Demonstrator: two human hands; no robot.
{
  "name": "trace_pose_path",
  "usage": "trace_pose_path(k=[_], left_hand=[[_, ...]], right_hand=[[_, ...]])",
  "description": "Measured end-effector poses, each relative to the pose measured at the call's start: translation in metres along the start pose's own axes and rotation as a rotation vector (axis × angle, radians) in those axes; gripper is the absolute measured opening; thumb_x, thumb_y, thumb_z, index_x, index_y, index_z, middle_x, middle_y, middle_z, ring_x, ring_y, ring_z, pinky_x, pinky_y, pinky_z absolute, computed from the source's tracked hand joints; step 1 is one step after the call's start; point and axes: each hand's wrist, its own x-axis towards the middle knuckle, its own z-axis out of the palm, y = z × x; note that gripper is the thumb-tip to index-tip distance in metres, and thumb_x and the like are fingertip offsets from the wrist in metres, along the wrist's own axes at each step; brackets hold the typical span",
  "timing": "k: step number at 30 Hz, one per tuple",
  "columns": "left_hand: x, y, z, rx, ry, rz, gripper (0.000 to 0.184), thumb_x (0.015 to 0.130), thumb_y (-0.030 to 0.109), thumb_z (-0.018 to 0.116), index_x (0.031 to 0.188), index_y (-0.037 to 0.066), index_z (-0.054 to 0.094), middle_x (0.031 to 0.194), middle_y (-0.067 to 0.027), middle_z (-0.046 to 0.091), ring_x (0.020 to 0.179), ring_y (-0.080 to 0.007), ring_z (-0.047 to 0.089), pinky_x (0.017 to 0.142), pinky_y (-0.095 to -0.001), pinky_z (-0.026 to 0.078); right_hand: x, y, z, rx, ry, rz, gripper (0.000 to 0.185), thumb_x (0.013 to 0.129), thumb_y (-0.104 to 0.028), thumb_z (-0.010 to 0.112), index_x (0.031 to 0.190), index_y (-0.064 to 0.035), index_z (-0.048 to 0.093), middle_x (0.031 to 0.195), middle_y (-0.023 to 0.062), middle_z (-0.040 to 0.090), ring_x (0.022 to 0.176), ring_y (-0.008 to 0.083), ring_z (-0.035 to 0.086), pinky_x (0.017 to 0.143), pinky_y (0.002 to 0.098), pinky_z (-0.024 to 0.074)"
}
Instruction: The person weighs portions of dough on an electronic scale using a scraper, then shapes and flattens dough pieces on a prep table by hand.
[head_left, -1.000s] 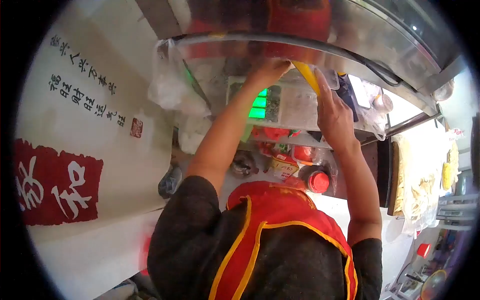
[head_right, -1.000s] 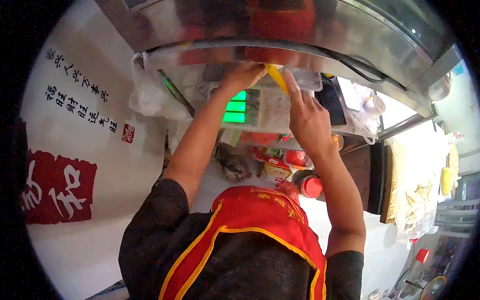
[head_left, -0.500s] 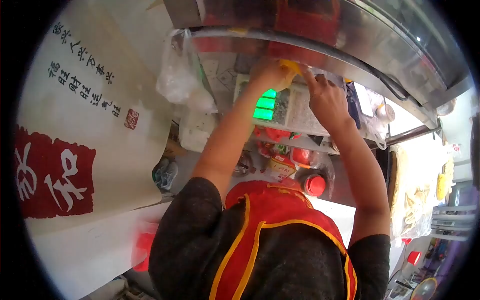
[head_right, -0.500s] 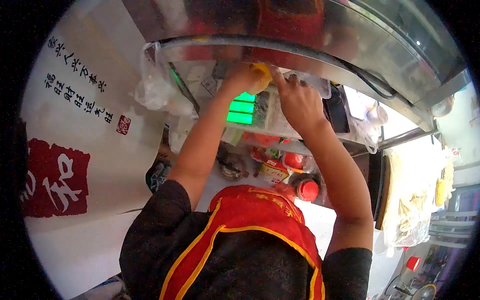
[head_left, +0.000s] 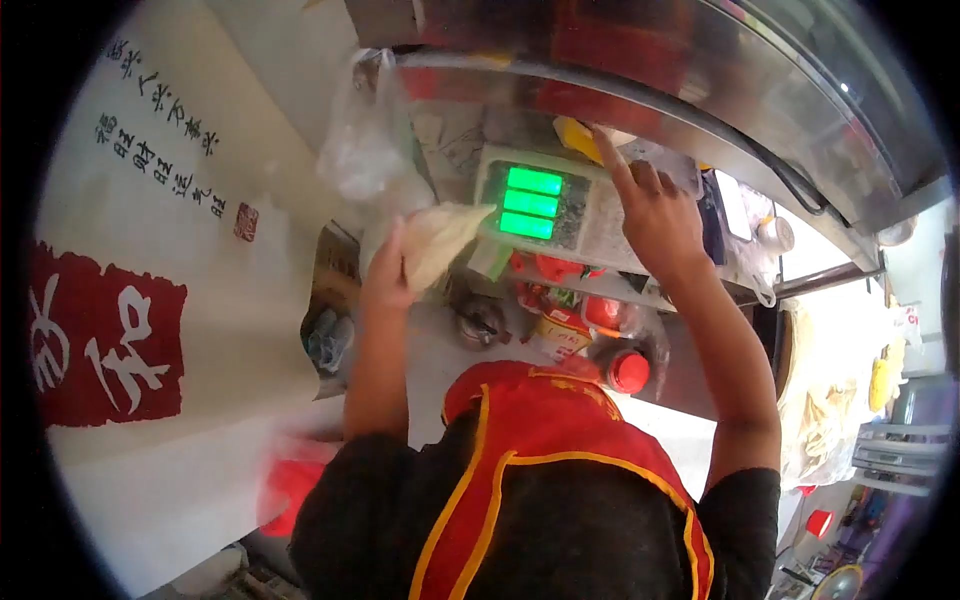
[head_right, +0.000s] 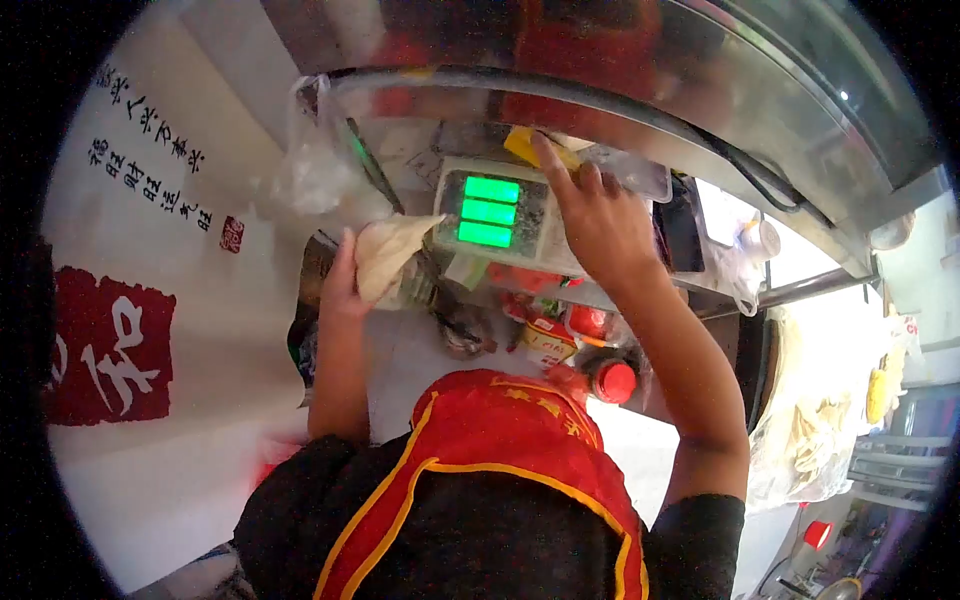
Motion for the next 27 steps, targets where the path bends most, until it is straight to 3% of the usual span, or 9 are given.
trace_pose_path(k=[2,4,7,9,12,15,20,24,27], left_hand=[[-0.013,0.001,-0.041,-0.266,-0.199,-0.142,0.054,0.093,0.045,0.044,0.127,0.003,0.047,0.120,-0.0125,0.056,0.104,-0.0213,0.057,0.080,-0.0317,0.050],[-0.024,-0.016,-0.033,0.309,0.196,0.242,0.048,0.092,0.040,0.047,0.126,0.006,0.049,0.117,-0.0111,0.057,0.101,-0.0205,0.058,0.076,-0.0325,0.051],[-0.029,-0.026,-0.002,0.341,0.040,0.427,0.042,0.086,0.023,0.060,0.125,0.011,0.049,0.114,-0.0101,0.057,0.100,-0.0203,0.058,0.078,-0.0337,0.051],[-0.019,-0.037,-0.016,0.615,0.075,0.475,0.052,0.081,0.010,0.067,0.128,0.011,0.045,0.114,-0.0112,0.057,0.100,-0.0210,0.058,0.078,-0.0353,0.050],[-0.004,-0.017,-0.016,-0.595,0.295,-0.161,0.067,0.072,-0.002,0.071,0.130,0.006,0.039,0.117,-0.0131,0.055,0.104,-0.0224,0.056,0.083,-0.0363,0.049],[-0.003,-0.050,-0.038,0.810,0.131,0.728,0.063,0.071,0.003,0.072,0.127,0.003,0.042,0.117,-0.0125,0.055,0.105,-0.0220,0.056,0.084,-0.0351,0.048],[0.019,-0.047,-0.059,0.223,0.258,0.320,0.060,0.072,0.007,0.073,0.124,0.002,0.044,0.118,-0.0140,0.056,0.103,-0.0221,0.057,0.085,-0.0354,0.048],[0.018,-0.008,0.012,-0.345,0.033,-0.052,0.034,0.090,0.043,0.054,0.102,0.012,0.062,0.095,-0.0033,0.064,0.090,-0.0184,0.061,0.063,-0.0326,0.049],[0.033,0.000,0.030,-0.226,0.262,0.018,0.030,0.088,0.041,0.058,0.099,0.012,0.062,0.093,-0.0038,0.064,0.090,-0.0198,0.062,0.065,-0.0360,0.052]], right_hand=[[-0.013,-0.007,-0.004,0.049,0.059,-0.028,0.072,0.080,-0.005,0.051,0.144,-0.0228,0.023,0.096,0.0154,0.059,0.078,0.0294,0.064,0.060,0.0377,0.0535],[-0.023,-0.005,0.000,0.076,0.127,-0.066,0.073,0.079,-0.004,0.052,0.144,-0.0241,0.025,0.098,0.0137,0.059,0.079,0.0283,0.063,0.060,0.0370,0.0532],[-0.022,0.001,0.002,0.114,0.074,0.019,0.077,0.075,0.000,0.054,0.143,-0.0255,0.028,0.098,0.0093,0.059,0.078,0.0275,0.062,0.060,0.0357,0.0531],[-0.020,0.001,-0.003,0.140,0.100,0.048,0.078,0.071,0.004,0.055,0.141,-0.0247,0.032,0.098,0.0084,0.060,0.079,0.0268,0.062,0.061,0.0348,0.0533],[-0.024,-0.005,-0.019,0.196,0.253,-0.007,0.077,0.070,0.007,0.055,0.139,-0.0230,0.037,0.096,0.0084,0.061,0.077,0.0263,0.062,0.061,0.0351,0.0533],[-0.040,0.001,-0.022,0.239,0.185,0.038,0.073,0.072,0.008,0.055,0.137,-0.0215,0.039,0.090,0.0085,0.061,0.074,0.0265,0.062,0.062,0.0362,0.0529],[-0.067,0.011,-0.028,0.299,0.162,0.150,0.061,0.081,0.005,0.053,0.137,-0.0184,0.040,0.077,0.0109,0.057,0.067,0.0284,0.060,0.058,0.0390,0.0500],[-0.077,0.013,-0.030,0.349,0.173,0.156,0.058,0.084,0.003,0.054,0.136,-0.0171,0.040,0.073,0.0107,0.056,0.063,0.0286,0.059,0.055,0.0390,0.0489],[-0.079,0.013,-0.033,0.373,0.175,0.171,0.057,0.084,0.003,0.054,0.136,-0.0165,0.040,0.073,0.0110,0.056,0.062,0.0282,0.059,0.054,0.0390,0.0487]])
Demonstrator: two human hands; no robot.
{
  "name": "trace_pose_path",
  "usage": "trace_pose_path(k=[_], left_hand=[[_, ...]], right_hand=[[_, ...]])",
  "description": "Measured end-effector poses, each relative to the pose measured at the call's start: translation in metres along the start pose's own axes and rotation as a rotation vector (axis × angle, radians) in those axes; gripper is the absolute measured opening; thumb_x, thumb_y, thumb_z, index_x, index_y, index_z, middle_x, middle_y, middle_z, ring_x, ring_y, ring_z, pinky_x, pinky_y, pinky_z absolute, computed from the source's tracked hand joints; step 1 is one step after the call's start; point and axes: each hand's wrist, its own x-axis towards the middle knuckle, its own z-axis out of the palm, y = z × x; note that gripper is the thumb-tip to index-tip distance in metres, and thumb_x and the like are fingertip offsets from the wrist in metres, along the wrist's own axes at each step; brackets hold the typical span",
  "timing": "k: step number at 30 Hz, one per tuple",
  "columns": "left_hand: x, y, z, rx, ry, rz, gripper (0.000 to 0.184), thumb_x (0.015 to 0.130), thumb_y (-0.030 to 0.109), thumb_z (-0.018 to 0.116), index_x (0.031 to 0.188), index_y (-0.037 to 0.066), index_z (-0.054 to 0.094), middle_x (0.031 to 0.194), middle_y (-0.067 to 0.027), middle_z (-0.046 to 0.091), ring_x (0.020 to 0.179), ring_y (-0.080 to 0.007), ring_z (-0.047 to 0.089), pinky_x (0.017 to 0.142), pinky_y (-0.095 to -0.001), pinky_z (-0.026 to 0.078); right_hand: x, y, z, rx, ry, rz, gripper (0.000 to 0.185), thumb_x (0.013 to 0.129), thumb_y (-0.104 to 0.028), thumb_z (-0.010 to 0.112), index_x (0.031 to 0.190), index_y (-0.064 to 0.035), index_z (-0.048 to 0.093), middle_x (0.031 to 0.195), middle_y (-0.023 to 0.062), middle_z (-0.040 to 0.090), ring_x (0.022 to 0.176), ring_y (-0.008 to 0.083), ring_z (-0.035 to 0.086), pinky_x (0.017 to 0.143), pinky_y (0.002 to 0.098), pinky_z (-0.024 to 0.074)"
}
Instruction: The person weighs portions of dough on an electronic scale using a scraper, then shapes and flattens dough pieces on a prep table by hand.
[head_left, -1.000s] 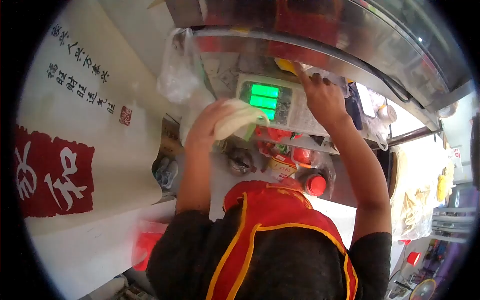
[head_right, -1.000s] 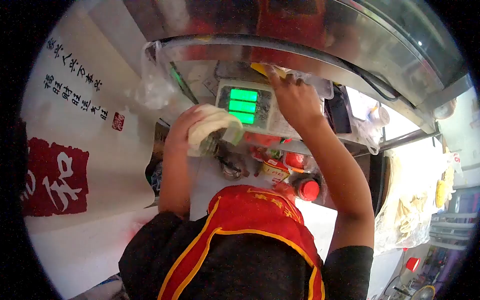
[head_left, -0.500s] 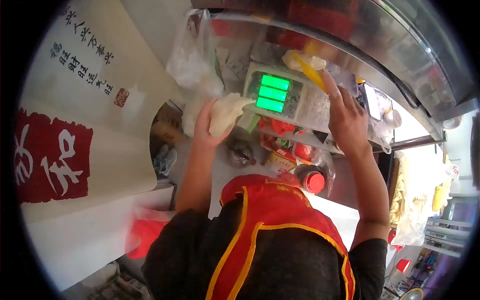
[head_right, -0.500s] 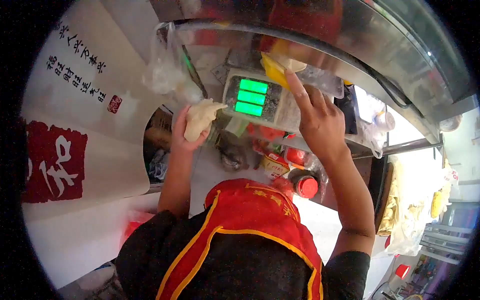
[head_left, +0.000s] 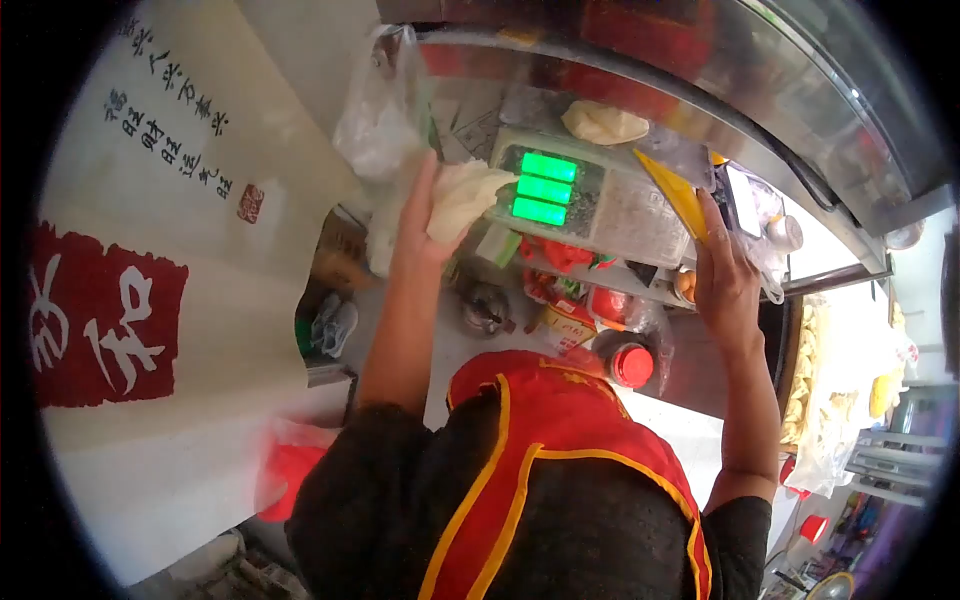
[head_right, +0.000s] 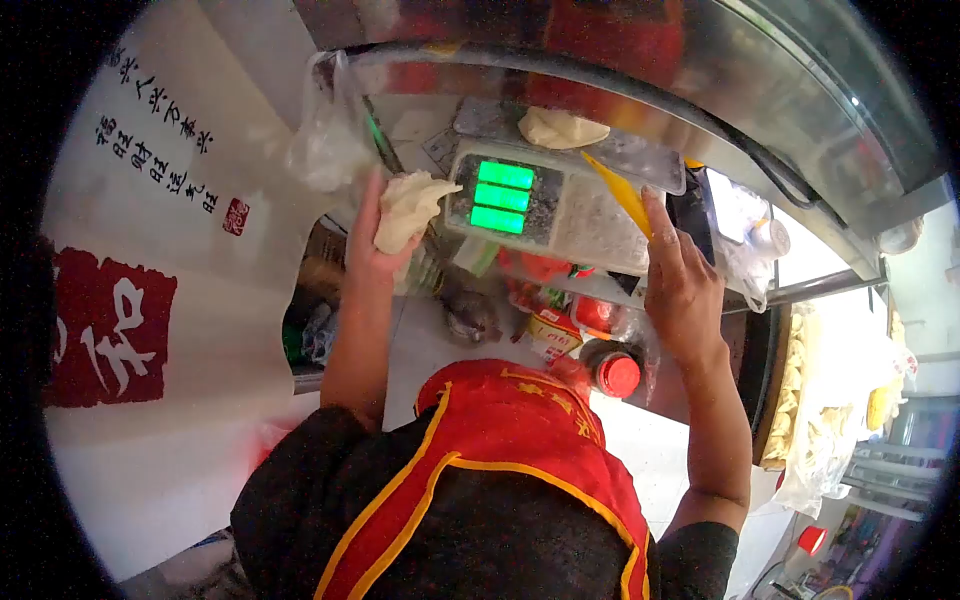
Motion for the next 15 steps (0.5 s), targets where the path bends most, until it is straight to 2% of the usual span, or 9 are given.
trace_pose_path(k=[3,6,9,10,13,14,15], left_hand=[[0.012,0.008,0.024,0.133,0.030,0.056,0.029,0.087,0.031,0.062,0.098,0.004,0.060,0.095,-0.0093,0.064,0.087,-0.0226,0.062,0.074,-0.0341,0.052],[0.026,0.018,0.037,0.331,-0.009,-0.053,0.028,0.085,0.031,0.064,0.096,0.005,0.061,0.089,-0.0062,0.064,0.083,-0.0210,0.062,0.074,-0.0317,0.051],[0.047,0.008,0.078,0.875,-0.213,0.089,0.030,0.083,0.030,0.067,0.099,0.006,0.062,0.091,-0.0049,0.064,0.084,-0.0195,0.062,0.077,-0.0310,0.050],[0.052,-0.002,0.095,0.862,-0.300,0.157,0.042,0.078,0.032,0.072,0.109,0.006,0.059,0.099,-0.0048,0.063,0.087,-0.0176,0.061,0.078,-0.0306,0.049],[0.121,-0.023,0.116,1.329,-0.403,-0.184,0.052,0.076,0.024,0.071,0.120,0.004,0.052,0.111,-0.0067,0.059,0.097,-0.0175,0.058,0.078,-0.0320,0.049],[0.139,-0.026,0.118,1.474,-0.459,-0.187,0.052,0.076,0.025,0.071,0.120,0.004,0.052,0.111,-0.0069,0.059,0.097,-0.0178,0.058,0.078,-0.0322,0.049],[0.151,-0.027,0.120,1.589,-0.506,-0.129,0.052,0.076,0.025,0.070,0.121,0.004,0.052,0.112,-0.0071,0.059,0.097,-0.0181,0.058,0.078,-0.0324,0.049]], right_hand=[[-0.001,-0.001,-0.002,0.009,0.013,0.013,0.057,0.084,0.003,0.053,0.136,-0.0162,0.040,0.075,0.0116,0.057,0.062,0.0277,0.059,0.053,0.0388,0.0486],[-0.002,0.002,-0.002,0.025,0.006,0.018,0.057,0.084,0.002,0.053,0.136,-0.0162,0.040,0.076,0.0124,0.058,0.063,0.0285,0.059,0.054,0.0385,0.0489],[-0.003,0.002,-0.003,0.014,-0.001,0.013,0.056,0.084,0.002,0.053,0.136,-0.0159,0.040,0.077,0.0132,0.058,0.064,0.0297,0.059,0.054,0.0386,0.0493],[-0.004,0.001,-0.004,0.003,-0.001,0.012,0.056,0.084,0.002,0.053,0.136,-0.0157,0.040,0.077,0.0134,0.059,0.065,0.0302,0.060,0.055,0.0388,0.0494],[-0.016,0.002,-0.003,0.035,0.034,0.065,0.057,0.083,0.001,0.052,0.137,-0.0156,0.039,0.077,0.0138,0.058,0.066,0.0307,0.060,0.056,0.0395,0.0495],[-0.022,0.001,-0.008,0.051,0.005,0.095,0.061,0.080,0.000,0.054,0.138,-0.0137,0.037,0.076,0.0132,0.057,0.065,0.0305,0.059,0.057,0.0405,0.0491],[-0.031,0.005,-0.009,0.013,-0.087,0.182,0.058,0.083,0.002,0.050,0.138,-0.0120,0.037,0.114,0.0192,0.059,0.084,0.0357,0.063,0.072,0.0418,0.0524]])
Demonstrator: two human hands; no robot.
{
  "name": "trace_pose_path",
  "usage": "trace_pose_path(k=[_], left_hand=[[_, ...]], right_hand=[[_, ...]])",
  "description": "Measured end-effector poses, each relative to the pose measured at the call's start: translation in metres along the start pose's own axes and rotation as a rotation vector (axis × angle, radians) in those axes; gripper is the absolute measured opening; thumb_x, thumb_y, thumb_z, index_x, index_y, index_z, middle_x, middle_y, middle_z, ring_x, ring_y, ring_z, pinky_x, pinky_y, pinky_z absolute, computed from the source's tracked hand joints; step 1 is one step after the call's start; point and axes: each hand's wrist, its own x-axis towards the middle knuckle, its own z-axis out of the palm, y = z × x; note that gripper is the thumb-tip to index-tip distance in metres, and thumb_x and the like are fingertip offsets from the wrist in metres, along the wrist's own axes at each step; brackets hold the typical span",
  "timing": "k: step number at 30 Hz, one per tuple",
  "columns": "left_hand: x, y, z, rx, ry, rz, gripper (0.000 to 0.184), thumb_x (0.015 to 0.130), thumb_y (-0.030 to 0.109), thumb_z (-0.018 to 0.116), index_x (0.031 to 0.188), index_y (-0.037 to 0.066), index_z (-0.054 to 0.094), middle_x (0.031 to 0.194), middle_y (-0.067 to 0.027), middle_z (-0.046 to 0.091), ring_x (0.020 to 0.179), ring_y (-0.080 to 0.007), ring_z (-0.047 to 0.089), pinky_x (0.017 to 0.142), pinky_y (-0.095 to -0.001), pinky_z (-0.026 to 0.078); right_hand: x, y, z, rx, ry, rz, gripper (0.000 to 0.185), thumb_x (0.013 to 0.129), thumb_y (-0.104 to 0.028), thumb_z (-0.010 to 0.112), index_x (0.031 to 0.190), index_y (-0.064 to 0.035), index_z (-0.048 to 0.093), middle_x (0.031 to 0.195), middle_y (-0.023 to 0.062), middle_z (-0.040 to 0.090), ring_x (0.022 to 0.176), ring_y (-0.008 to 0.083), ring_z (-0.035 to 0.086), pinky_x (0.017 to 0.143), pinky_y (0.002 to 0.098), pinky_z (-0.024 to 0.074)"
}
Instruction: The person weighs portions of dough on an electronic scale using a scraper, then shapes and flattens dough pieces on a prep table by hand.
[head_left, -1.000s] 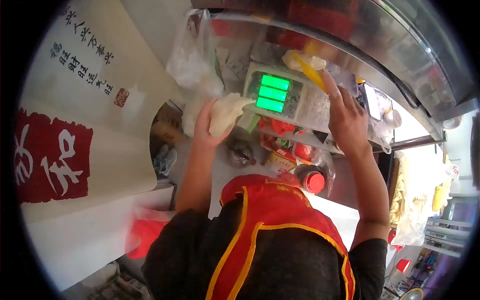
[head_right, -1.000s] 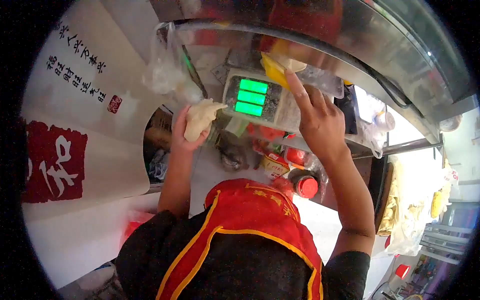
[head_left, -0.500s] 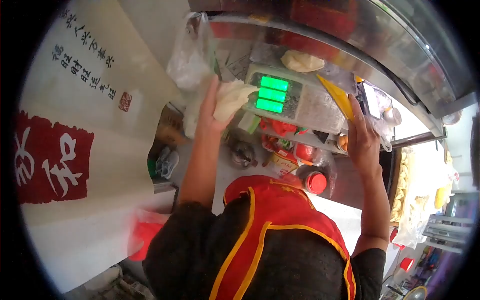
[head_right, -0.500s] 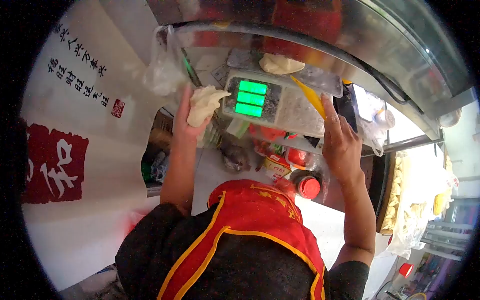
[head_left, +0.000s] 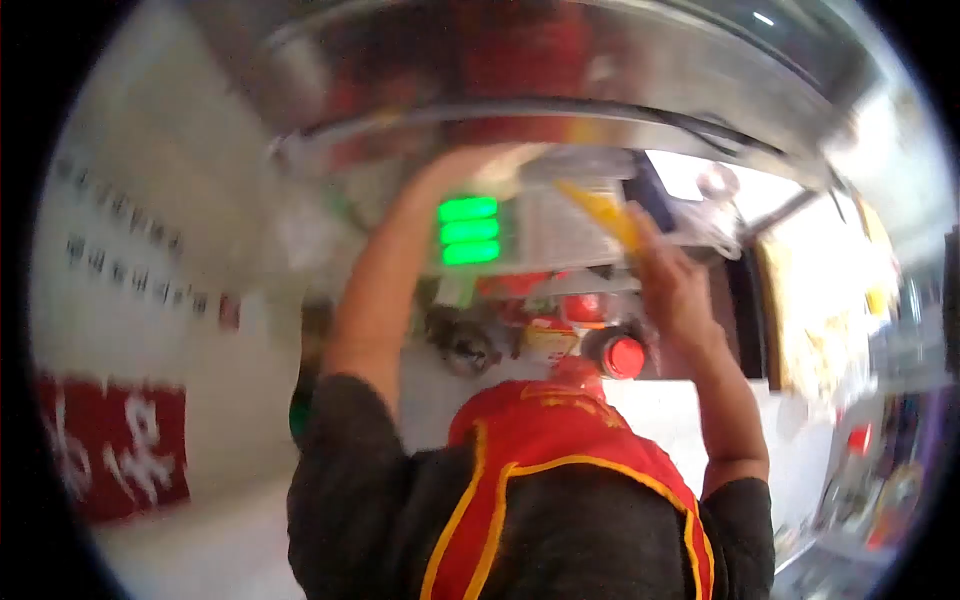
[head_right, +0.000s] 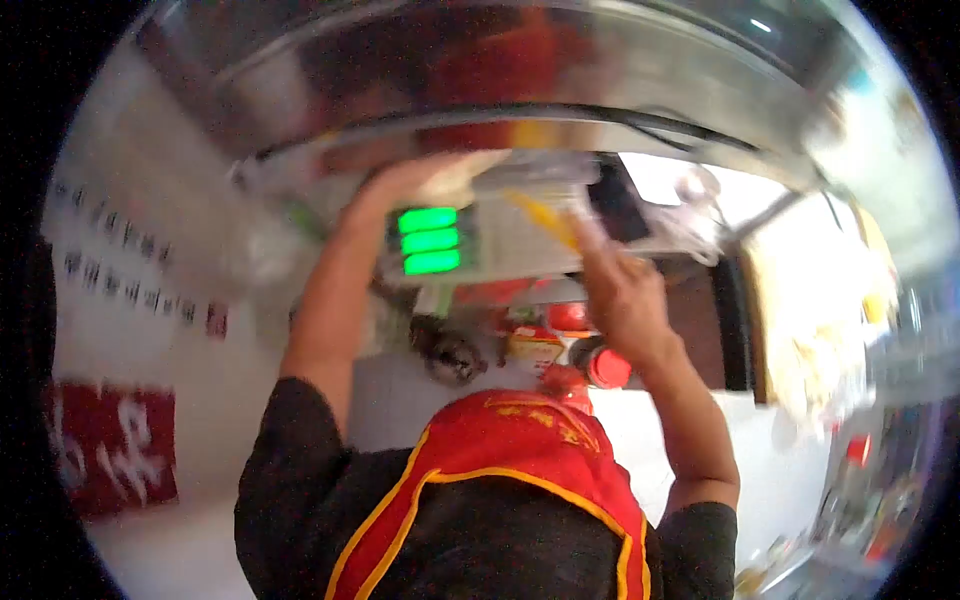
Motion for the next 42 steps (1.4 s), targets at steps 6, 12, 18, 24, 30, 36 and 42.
trace_pose_path(k=[6,12,18,24,30,36,42], left_hand=[[0.048,0.011,0.031,0.144,0.200,0.313,0.051,0.078,0.025,0.067,0.122,0.004,0.050,0.113,-0.0082,0.058,0.098,-0.0198,0.058,0.079,-0.0337,0.049],[-0.017,0.030,0.239,-0.282,0.062,0.355,0.051,0.079,0.026,0.064,0.123,0.004,0.049,0.114,-0.0093,0.058,0.099,-0.0214,0.058,0.079,-0.0349,0.049],[-0.108,0.028,0.375,-0.640,-0.273,0.154,0.050,0.081,0.027,0.061,0.124,0.004,0.048,0.115,-0.0103,0.057,0.100,-0.0231,0.057,0.080,-0.0362,0.049],[-0.190,0.061,0.511,-0.919,-0.649,-0.007,0.050,0.082,0.027,0.057,0.125,0.003,0.047,0.116,-0.0114,0.056,0.100,-0.0248,0.057,0.080,-0.0375,0.049],[-0.284,0.131,0.696,-0.996,-1.159,-0.222,0.049,0.084,0.028,0.054,0.126,0.003,0.046,0.117,-0.0125,0.056,0.101,-0.0264,0.057,0.081,-0.0387,0.049],[-0.339,0.197,0.873,-0.907,-1.637,-0.400,0.049,0.085,0.029,0.051,0.127,0.003,0.045,0.118,-0.0136,0.055,0.102,-0.0281,0.057,0.081,-0.0400,0.049],[-0.425,0.287,1.028,-0.907,-1.841,-0.681,0.054,0.089,0.029,0.045,0.132,-0.002,0.039,0.127,-0.0182,0.050,0.111,-0.0328,0.054,0.092,-0.0435,0.045]], right_hand=[[-0.082,0.003,-0.034,0.051,0.081,0.264,0.059,0.079,-0.013,0.057,0.136,-0.0150,0.039,0.104,0.0127,0.060,0.093,0.0304,0.060,0.076,0.0391,0.0503],[-0.184,-0.007,-0.080,0.033,0.014,0.554,0.068,0.085,-0.008,0.048,0.145,-0.0181,0.020,0.083,0.0126,0.056,0.082,0.0297,0.059,0.066,0.0394,0.0480],[-0.333,-0.030,-0.126,0.089,0.219,0.814,0.074,0.079,-0.003,0.052,0.145,-0.0186,0.021,0.088,0.0187,0.059,0.075,0.0367,0.059,0.064,0.0424,0.0476],[-0.518,-0.066,-0.175,0.058,0.351,1.130,0.063,0.085,-0.004,0.049,0.142,-0.0220,0.029,0.097,0.0198,0.060,0.083,0.0361,0.060,0.070,0.0409,0.0490],[-0.719,-0.142,-0.230,-0.127,0.641,1.521,0.058,0.087,-0.007,0.045,0.141,-0.0210,0.030,0.100,0.0210,0.061,0.085,0.0364,0.060,0.074,0.0410,0.0497],[-0.812,-0.156,-0.263,-0.177,0.947,1.779,0.051,0.086,-0.009,0.050,0.136,-0.0091,0.039,0.114,0.0226,0.057,0.099,0.0359,0.058,0.083,0.0373,0.0484],[-0.915,-0.119,-0.306,-0.326,1.063,1.908,0.054,0.085,-0.010,0.052,0.136,-0.0066,0.037,0.118,0.0260,0.054,0.105,0.0388,0.055,0.087,0.0404,0.0465]])
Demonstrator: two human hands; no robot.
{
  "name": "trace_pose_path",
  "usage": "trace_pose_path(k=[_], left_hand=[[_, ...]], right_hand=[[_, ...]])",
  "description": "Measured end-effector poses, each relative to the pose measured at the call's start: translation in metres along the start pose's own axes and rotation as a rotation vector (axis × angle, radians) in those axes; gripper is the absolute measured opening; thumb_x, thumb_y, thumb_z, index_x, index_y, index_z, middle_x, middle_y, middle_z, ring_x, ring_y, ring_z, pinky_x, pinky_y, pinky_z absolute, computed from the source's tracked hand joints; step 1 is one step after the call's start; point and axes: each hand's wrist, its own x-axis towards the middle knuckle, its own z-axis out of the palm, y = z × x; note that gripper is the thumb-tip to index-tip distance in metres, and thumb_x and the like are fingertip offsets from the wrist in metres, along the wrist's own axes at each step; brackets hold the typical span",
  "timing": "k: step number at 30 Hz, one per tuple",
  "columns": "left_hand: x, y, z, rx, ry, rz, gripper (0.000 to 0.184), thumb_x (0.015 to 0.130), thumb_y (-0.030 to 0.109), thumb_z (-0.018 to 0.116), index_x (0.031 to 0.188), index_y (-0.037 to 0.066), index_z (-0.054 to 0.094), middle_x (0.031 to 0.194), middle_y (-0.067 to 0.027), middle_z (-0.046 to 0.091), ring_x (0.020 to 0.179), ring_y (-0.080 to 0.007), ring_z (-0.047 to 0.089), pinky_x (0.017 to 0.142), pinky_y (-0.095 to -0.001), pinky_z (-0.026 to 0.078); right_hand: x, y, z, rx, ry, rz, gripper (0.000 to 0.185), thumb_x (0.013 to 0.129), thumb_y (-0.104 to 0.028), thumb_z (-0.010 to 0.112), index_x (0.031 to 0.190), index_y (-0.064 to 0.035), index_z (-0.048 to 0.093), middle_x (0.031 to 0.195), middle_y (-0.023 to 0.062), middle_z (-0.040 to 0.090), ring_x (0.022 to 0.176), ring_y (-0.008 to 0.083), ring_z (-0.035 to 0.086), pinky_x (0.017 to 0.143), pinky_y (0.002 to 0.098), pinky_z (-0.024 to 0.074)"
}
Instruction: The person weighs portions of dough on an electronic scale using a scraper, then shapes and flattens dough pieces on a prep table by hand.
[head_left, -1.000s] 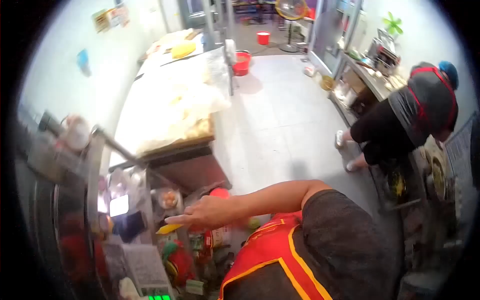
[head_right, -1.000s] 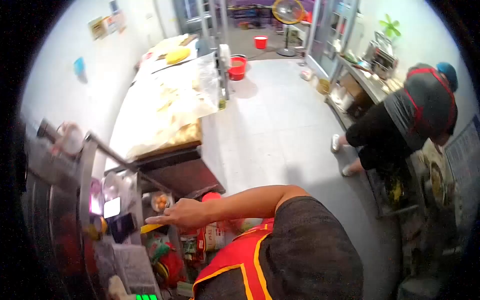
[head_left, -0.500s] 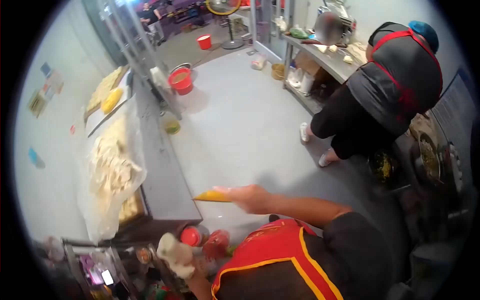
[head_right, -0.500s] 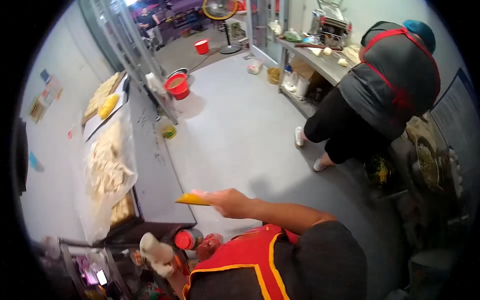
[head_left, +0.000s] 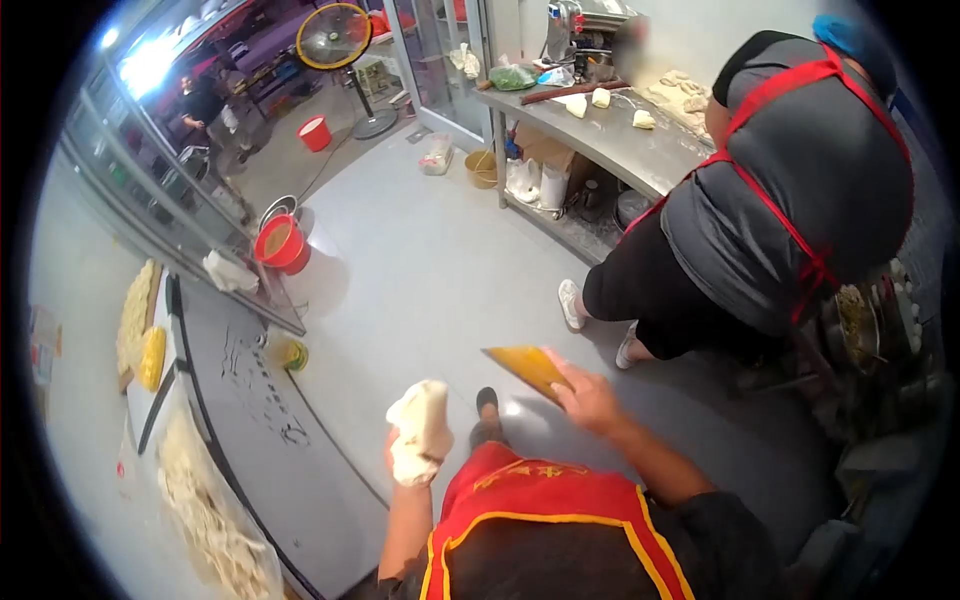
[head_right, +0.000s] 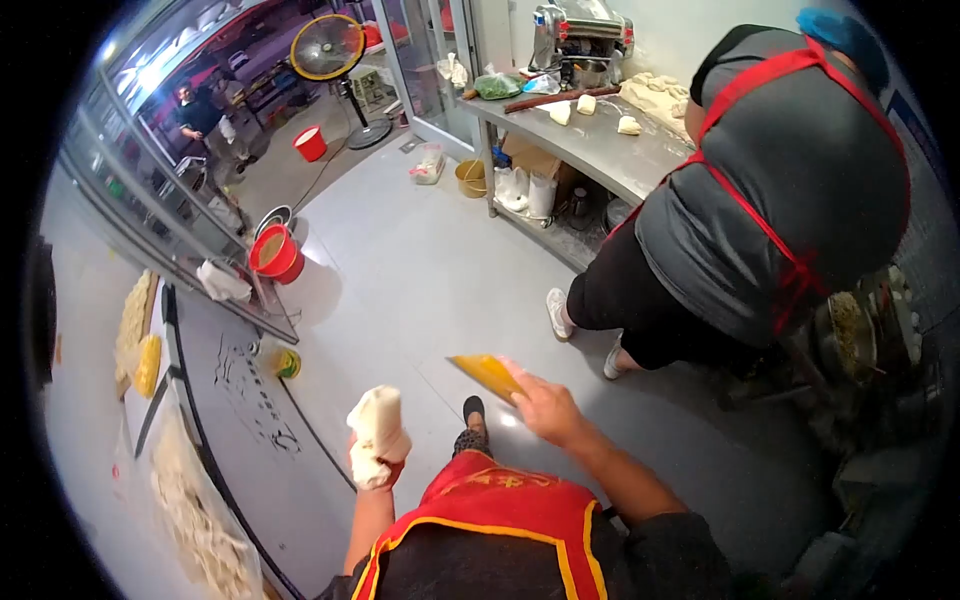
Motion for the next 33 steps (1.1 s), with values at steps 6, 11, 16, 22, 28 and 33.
trace_pose_path(k=[6,11,16,22,28,33], left_hand=[[0.187,0.023,0.013,-0.169,-0.024,-0.552,0.043,0.088,0.025,0.050,0.126,0.006,0.047,0.121,-0.0113,0.057,0.110,-0.0250,0.056,0.086,-0.0383,0.050],[0.337,0.010,0.047,-0.042,-0.003,-0.683,0.050,0.091,0.025,0.047,0.131,-0.004,0.038,0.124,-0.0178,0.052,0.110,-0.0301,0.055,0.091,-0.0418,0.046],[0.489,-0.025,0.044,-0.247,-0.149,-1.135,0.049,0.086,0.026,0.056,0.125,-0.001,0.044,0.109,-0.0177,0.059,0.089,-0.0303,0.063,0.066,-0.0365,0.055],[0.625,-0.106,0.085,0.137,0.056,-0.955,0.042,0.086,0.028,0.060,0.122,0.009,0.050,0.105,-0.0075,0.062,0.077,-0.0177,0.063,0.052,-0.0272,0.050],[0.755,-0.163,0.112,0.158,-0.327,-1.183,0.040,0.088,0.030,0.056,0.119,0.006,0.050,0.093,-0.0079,0.064,0.066,-0.0144,0.061,0.046,-0.0253,0.048],[0.856,-0.246,0.180,0.641,-0.693,-0.836,0.030,0.083,0.007,0.058,0.113,0.001,0.058,0.113,-0.0046,0.059,0.088,-0.0094,0.056,0.070,-0.0231,0.045]], right_hand=[[0.130,0.027,-0.018,-0.092,0.206,0.096,0.059,0.083,-0.008,0.053,0.138,-0.0143,0.035,0.103,0.0265,0.059,0.091,0.0405,0.059,0.078,0.0444,0.0474],[0.210,0.051,-0.044,-0.091,0.349,0.271,0.056,0.083,-0.008,0.055,0.137,-0.0124,0.038,0.110,0.0241,0.058,0.098,0.0389,0.058,0.083,0.0393,0.0475],[0.289,0.101,-0.063,-0.051,0.485,0.373,0.057,0.082,-0.004,0.055,0.136,-0.0110,0.038,0.120,0.0228,0.054,0.107,0.0374,0.056,0.087,0.0386,0.0466],[0.403,0.174,-0.125,-0.014,0.601,0.272,0.054,0.085,-0.005,0.050,0.137,0.0007,0.035,0.135,0.0217,0.043,0.120,0.0317,0.048,0.098,0.0354,0.0381],[0.443,0.225,-0.173,-0.061,0.725,0.314,0.054,0.085,-0.001,0.050,0.137,-0.0004,0.035,0.134,0.0218,0.044,0.119,0.0324,0.048,0.097,0.0357,0.0388],[0.469,0.232,-0.206,-0.132,0.924,0.569,0.052,0.086,0.001,0.050,0.136,-0.0017,0.037,0.126,0.0205,0.051,0.111,0.0311,0.054,0.092,0.0327,0.0418]])
